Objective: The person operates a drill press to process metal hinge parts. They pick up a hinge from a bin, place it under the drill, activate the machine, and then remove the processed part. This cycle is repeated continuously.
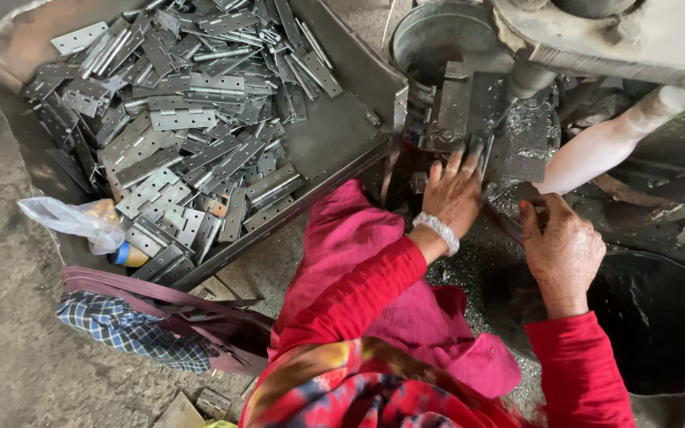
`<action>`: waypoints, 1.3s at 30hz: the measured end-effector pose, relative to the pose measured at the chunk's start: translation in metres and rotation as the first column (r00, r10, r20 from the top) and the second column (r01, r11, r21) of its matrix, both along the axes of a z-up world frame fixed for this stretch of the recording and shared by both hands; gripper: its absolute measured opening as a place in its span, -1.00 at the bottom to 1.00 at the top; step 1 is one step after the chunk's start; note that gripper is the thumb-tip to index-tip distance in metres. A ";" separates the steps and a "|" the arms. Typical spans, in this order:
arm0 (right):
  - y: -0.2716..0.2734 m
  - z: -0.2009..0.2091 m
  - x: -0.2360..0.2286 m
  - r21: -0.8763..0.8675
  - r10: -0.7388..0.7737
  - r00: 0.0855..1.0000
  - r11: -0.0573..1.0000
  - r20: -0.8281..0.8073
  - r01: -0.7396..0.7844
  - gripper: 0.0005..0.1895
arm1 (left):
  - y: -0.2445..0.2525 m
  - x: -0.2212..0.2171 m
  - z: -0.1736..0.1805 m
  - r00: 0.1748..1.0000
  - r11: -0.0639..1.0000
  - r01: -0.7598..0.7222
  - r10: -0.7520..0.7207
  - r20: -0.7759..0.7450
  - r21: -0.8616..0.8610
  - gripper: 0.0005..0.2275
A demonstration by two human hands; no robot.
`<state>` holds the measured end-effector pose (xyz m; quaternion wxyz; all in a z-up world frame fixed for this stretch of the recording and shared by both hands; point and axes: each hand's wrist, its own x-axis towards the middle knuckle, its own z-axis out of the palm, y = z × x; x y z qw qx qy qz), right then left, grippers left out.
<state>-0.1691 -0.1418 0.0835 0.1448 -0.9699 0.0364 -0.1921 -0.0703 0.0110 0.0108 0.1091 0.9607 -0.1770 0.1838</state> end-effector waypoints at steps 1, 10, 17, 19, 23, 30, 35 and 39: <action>0.000 0.001 -0.001 0.002 0.001 1.000 1.000 -0.001 -0.001 -0.72 | -0.004 0.005 0.002 0.999 0.998 -0.008 0.006 -0.038 -0.059 -0.49; 0.003 -0.001 0.003 -0.018 -0.001 0.999 1.000 -0.052 0.000 -0.70 | 0.001 0.013 0.013 0.994 0.988 -0.042 0.057 -0.098 0.146 -0.60; 0.008 0.007 0.002 -0.022 0.031 0.999 0.999 -0.020 -0.031 -0.71 | 0.003 0.011 0.022 0.980 0.994 -0.111 0.110 0.168 -0.005 -0.61; 0.009 0.009 0.003 -0.032 0.007 0.999 0.999 -0.034 -0.008 -0.71 | 0.005 0.002 0.022 0.988 0.995 -0.082 0.073 0.133 0.063 -0.59; 0.007 0.006 0.000 -0.011 -0.021 0.996 1.000 -0.086 0.020 -0.72 | 0.003 -0.015 0.008 1.000 0.983 0.012 -0.007 -0.028 0.181 -0.60; 0.000 -0.004 0.004 -0.014 0.043 0.998 0.999 -0.053 -0.043 -0.70 | -0.015 0.030 0.007 0.965 0.976 -0.177 0.147 0.217 0.124 -0.59; -0.020 -0.059 -0.015 -0.114 0.043 0.993 0.992 -0.107 -0.056 -0.52 | -0.021 0.022 0.010 0.993 0.958 -0.117 0.113 0.030 0.263 -0.67; -0.018 -0.124 -0.038 0.000 -0.060 0.882 0.998 -0.467 0.068 -0.39 | -0.019 0.020 0.023 0.986 0.978 -0.140 0.123 0.116 0.152 -0.63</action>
